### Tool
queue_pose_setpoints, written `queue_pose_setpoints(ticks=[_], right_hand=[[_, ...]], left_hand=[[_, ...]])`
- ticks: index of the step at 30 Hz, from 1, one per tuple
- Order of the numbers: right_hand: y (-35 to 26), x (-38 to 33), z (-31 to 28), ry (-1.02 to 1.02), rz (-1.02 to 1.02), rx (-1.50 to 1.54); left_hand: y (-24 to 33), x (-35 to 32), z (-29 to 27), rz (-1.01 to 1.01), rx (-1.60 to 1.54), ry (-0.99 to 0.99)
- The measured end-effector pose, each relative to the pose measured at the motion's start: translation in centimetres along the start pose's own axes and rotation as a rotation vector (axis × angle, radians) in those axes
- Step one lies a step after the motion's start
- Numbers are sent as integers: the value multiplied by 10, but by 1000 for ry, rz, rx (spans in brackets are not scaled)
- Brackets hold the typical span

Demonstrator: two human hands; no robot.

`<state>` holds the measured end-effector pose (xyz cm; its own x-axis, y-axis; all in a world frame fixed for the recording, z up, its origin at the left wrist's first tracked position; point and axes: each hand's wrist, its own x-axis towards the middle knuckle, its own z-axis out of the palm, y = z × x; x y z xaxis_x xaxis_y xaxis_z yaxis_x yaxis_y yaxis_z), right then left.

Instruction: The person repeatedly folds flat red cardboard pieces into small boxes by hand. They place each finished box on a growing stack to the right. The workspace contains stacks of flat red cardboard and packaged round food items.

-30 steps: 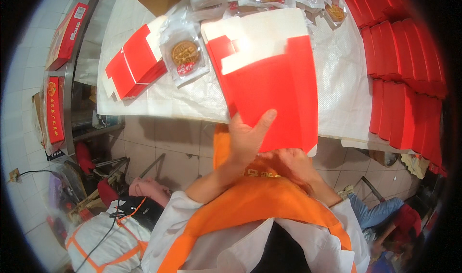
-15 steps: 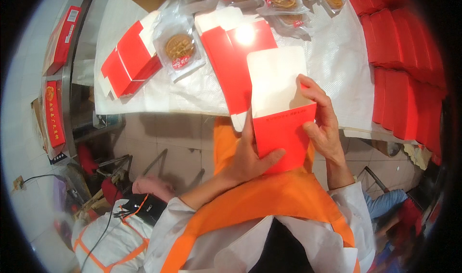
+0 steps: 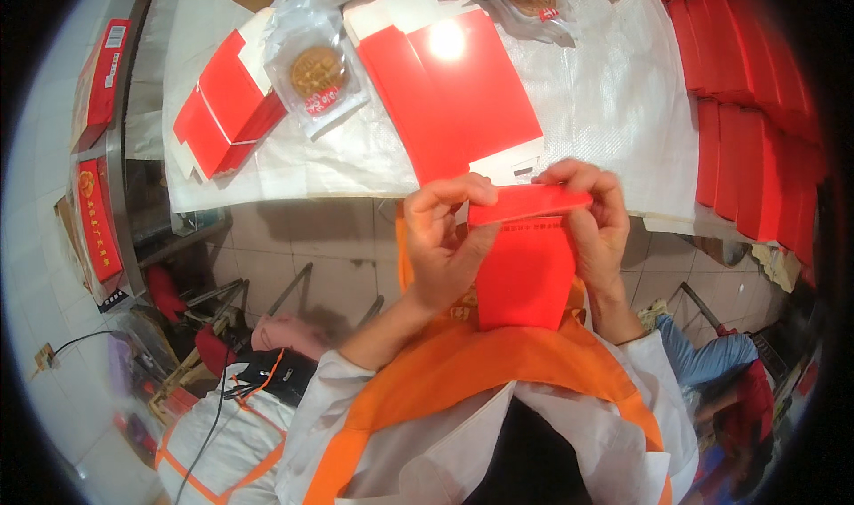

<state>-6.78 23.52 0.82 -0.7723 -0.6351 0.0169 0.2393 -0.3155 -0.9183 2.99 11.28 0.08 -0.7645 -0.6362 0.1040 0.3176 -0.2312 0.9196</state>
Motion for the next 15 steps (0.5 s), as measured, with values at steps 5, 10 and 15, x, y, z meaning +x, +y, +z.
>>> queue_pose_setpoints(ticks=[5,10,15], right_hand=[[1,-3,-8,-110,18,-159],[-16,3,4,-46,56,-161],[-20,8,2,-80,89,-194]], left_hand=[[-1,6,-13,164,271,-258],[11,11,-3,98,325,-191],[17,19,-6,56,394,-229]])
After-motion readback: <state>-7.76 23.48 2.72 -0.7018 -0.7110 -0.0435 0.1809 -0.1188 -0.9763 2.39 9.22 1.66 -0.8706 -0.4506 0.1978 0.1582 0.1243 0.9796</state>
